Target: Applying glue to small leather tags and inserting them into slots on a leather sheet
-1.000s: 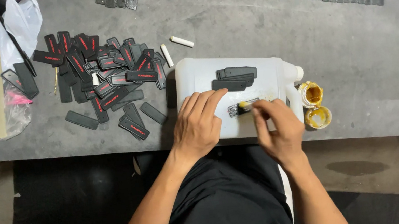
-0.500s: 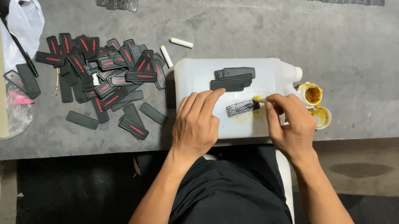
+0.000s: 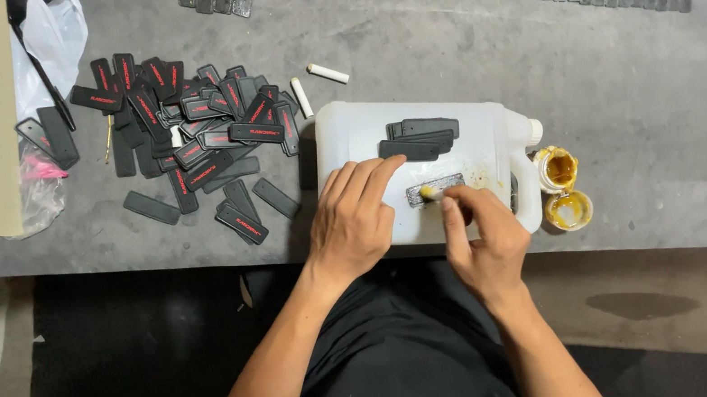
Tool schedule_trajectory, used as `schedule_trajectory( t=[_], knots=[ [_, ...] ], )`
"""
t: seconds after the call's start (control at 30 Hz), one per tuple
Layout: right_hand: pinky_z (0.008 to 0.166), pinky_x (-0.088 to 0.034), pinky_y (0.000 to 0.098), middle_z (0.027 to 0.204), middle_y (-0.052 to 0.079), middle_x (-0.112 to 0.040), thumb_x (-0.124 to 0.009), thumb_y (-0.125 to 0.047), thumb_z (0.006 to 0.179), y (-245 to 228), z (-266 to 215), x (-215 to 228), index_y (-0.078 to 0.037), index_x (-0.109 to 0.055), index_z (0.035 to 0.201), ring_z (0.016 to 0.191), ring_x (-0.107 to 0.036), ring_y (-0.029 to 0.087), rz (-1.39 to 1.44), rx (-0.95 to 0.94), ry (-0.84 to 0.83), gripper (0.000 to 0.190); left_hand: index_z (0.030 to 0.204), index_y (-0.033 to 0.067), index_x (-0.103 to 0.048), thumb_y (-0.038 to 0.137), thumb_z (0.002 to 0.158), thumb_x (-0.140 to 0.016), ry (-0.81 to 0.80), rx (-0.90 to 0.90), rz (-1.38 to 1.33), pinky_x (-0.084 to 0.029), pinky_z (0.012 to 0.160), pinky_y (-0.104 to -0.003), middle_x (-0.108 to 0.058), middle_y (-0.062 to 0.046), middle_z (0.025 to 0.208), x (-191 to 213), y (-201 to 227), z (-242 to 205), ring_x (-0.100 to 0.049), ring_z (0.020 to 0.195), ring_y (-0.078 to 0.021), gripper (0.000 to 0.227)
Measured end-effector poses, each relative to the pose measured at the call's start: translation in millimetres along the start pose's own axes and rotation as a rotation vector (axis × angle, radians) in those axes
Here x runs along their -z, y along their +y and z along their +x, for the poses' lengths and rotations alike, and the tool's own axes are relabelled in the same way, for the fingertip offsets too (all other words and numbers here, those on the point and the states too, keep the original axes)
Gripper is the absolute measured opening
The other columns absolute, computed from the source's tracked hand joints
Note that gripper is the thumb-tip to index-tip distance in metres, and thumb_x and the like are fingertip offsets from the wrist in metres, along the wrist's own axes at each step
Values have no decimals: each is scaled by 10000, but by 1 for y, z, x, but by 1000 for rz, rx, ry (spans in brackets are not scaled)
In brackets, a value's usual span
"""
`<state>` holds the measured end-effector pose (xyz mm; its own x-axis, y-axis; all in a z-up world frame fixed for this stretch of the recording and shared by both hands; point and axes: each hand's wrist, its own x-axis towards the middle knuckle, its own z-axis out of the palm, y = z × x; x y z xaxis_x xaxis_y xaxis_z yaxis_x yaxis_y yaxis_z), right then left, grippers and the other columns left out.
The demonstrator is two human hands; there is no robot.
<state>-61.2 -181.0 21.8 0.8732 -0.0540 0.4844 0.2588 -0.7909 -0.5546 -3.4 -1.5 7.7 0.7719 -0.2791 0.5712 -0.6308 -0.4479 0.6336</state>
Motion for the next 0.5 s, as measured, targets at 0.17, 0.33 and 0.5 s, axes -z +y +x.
schedule_trajectory(
  t=[0.17, 0.33, 0.5],
  knots=[
    [569, -476, 317, 663, 83, -685, -664, -47, 1018, -6, 4, 7, -18, -736, 1053, 593, -576, 145, 239, -256, 38, 86, 1279, 25, -640, -45, 800, -405, -2, 6, -15, -523, 776, -393, -615, -119, 966, -2, -3, -2, -593, 817, -290, 538],
    [576, -454, 304, 673, 96, -688, -700, -34, 1043, 14, -7, 10, 3, -734, 1050, 578, -561, 150, 115, -291, 145, 51, 1277, 26, -641, -36, 796, -414, 6, -6, -17, -524, 784, -396, -617, -119, 976, -4, -7, -4, -599, 828, -295, 536],
    [536, -448, 282, 645, 26, -719, -742, -79, 982, -9, -10, -3, -87, -774, 981, 538, -589, 144, 36, -275, 85, 33, 1272, 25, -644, -36, 807, -419, 5, -4, -18, -528, 784, -400, -618, -120, 975, -3, -6, -3, -606, 832, -297, 521]
  ],
)
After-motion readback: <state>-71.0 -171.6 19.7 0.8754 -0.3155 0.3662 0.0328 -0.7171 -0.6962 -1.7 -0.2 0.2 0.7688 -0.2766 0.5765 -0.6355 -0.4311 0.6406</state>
